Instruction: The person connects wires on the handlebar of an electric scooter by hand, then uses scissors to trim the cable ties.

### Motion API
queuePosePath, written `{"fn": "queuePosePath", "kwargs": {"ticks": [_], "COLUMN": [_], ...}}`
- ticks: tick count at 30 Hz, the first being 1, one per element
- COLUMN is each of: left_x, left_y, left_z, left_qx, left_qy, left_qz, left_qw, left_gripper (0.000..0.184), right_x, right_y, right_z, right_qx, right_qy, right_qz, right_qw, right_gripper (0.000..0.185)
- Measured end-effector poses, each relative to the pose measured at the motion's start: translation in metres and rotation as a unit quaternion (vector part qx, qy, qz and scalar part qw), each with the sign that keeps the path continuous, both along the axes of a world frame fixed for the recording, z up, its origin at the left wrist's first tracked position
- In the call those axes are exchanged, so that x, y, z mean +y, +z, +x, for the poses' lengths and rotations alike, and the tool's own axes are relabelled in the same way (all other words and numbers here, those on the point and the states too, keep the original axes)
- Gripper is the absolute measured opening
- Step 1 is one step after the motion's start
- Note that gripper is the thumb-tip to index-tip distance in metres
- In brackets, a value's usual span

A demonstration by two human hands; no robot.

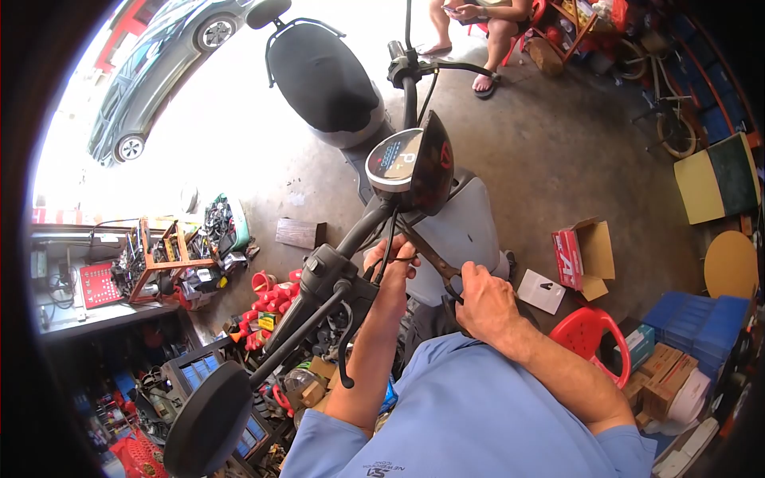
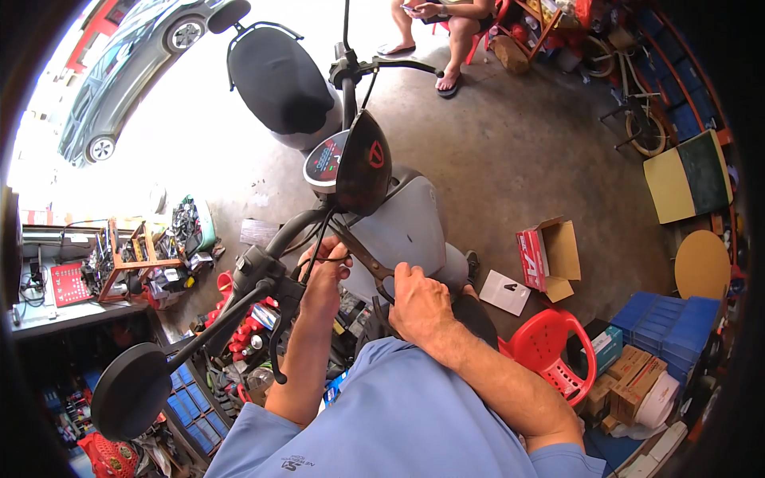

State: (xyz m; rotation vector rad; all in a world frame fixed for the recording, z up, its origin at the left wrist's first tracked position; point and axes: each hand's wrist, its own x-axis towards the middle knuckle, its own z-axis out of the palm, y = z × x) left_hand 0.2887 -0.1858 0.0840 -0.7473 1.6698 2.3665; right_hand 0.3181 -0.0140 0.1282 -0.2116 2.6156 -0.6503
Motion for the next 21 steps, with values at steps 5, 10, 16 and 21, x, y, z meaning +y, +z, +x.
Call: {"fn": "queuePosePath", "kwargs": {"ticks": [5,10,16,21], "left_x": [-0.001,0.001,0.001,0.000], "left_y": [-0.005,-0.003,-0.004,-0.005], "left_z": [0.001,0.001,0.001,0.001], "left_qx": [0.007,0.002,0.008,0.016], "left_qy": [0.008,0.020,0.020,0.022], "left_qz": [0.012,0.028,0.028,0.032], "left_qw": [1.000,0.999,0.999,0.999], "left_gripper": [0.014,0.018,0.018,0.016], "right_x": [0.000,0.001,0.002,0.002], "right_y": [-0.002,-0.007,-0.009,-0.012], "right_z": [0.001,0.001,0.001,0.001], "right_qx": [0.012,0.031,0.036,0.035], "right_qy": [-0.014,-0.021,-0.022,-0.025], "right_qz": [-0.025,-0.044,-0.054,-0.067], "right_qw": [1.000,0.998,0.998,0.997], "right_gripper": [0.035,0.032,0.030,0.028]}}
